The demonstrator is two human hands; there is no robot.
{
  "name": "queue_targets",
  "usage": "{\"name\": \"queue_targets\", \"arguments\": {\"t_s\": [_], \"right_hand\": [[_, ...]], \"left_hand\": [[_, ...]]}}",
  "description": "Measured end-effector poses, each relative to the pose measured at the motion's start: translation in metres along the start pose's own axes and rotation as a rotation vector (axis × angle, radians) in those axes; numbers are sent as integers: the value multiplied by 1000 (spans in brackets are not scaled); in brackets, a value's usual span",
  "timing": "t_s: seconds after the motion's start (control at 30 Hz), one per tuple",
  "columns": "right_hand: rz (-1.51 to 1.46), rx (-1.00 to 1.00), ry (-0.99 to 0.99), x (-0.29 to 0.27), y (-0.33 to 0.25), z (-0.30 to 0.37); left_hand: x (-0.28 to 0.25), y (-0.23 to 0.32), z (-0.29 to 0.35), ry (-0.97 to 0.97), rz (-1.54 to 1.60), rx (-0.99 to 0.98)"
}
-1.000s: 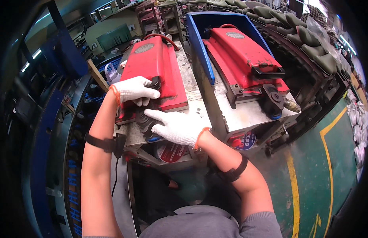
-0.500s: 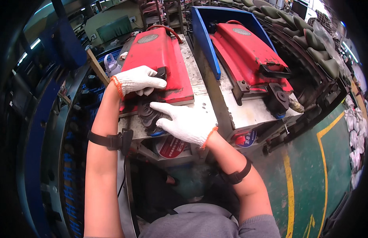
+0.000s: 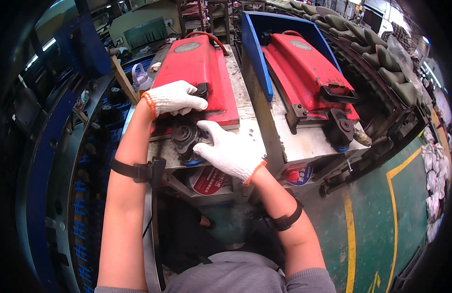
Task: Operate a heat-press or molding machine to attach and shape shoe soles onto uppers in an assembly line.
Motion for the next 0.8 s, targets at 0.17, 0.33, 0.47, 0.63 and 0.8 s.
{"name": "queue_targets", "arguments": {"t_s": [0.17,0.33,0.47,0.63,0.8], "right_hand": [[-296,84,-104,1,5,0],[-755,185,-237,15,6,3],[-796,180,-237,17,7,4],[-777,198,-216,15,2,6],[-767,185,-205,14,5,5]], "left_hand": [[0,2,-2,10,-6,5],[0,3,-3,8,-13,12],[0,0,-3,0,-10,16],[0,1,-3,-3,-14,30],[1,0,-5,-1,2,32]]}}
Point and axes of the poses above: each hand's wrist, its own z-axis away from the middle knuckle, its own x-axis out of the palm, y = z × x, the point moved 9 cm from there along -z, towards the middle knuckle, and after that the axes turned 12 degrees about -z, right-handed, at the moved point
